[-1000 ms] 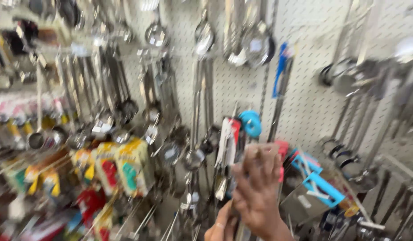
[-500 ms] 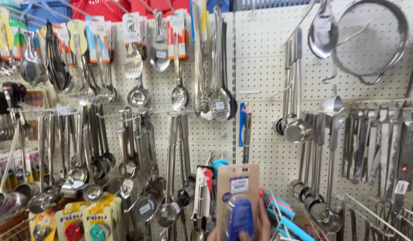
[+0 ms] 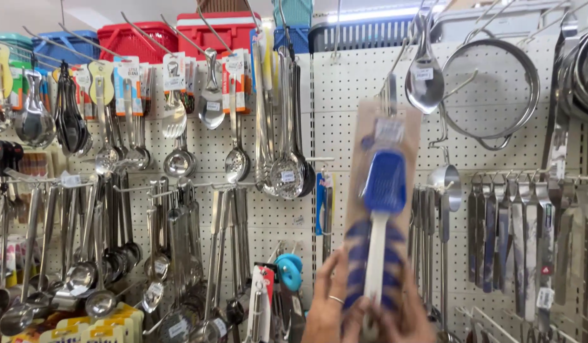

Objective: Wiping a packaged blue spatula with a purple cloth and hanging it on a store pegboard.

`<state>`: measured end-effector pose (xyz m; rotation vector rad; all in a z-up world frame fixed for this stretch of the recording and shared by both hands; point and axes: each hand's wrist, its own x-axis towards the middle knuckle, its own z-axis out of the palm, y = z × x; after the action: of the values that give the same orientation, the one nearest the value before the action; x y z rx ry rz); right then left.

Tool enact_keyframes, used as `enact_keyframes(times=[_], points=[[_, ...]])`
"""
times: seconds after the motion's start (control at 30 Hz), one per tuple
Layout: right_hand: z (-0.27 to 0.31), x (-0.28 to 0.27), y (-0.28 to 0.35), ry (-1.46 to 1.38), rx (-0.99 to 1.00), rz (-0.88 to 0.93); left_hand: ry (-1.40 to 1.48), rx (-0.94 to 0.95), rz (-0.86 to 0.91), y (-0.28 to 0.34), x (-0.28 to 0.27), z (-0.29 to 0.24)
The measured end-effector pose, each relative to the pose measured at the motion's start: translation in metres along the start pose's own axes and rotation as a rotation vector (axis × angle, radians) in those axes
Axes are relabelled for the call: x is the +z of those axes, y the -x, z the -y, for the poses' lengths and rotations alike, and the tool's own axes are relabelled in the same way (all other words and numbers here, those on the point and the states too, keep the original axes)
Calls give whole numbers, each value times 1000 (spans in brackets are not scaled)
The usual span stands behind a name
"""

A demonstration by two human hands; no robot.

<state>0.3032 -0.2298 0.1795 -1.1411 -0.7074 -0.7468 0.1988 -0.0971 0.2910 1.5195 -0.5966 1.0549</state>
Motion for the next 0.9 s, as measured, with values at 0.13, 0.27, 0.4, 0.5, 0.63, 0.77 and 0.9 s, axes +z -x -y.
enact_keyframes(times=[0.13,0.27,0.4,0.5,0.63,0.77,0.9], points=[[123,60,-124,-18,10,28,-435,248,111,-51,0,-13],[140,91,-202,124,-135,86,-442,400,106,-140,-6,-14],[134,116,-263,-101,-273,158,-458,452,136,-225,-19,4],[129,133,-296,-111,-252,194,-491,462,162,-275,-32,10],[117,152,-331,-174,-283,191,-400,381,239,-319,-46,14],[103,163,-346,-210,-301,223,-301,403,294,-349,-51,41],[93,168,-349,-196,-283,204,-326,499,305,-364,-50,65]])
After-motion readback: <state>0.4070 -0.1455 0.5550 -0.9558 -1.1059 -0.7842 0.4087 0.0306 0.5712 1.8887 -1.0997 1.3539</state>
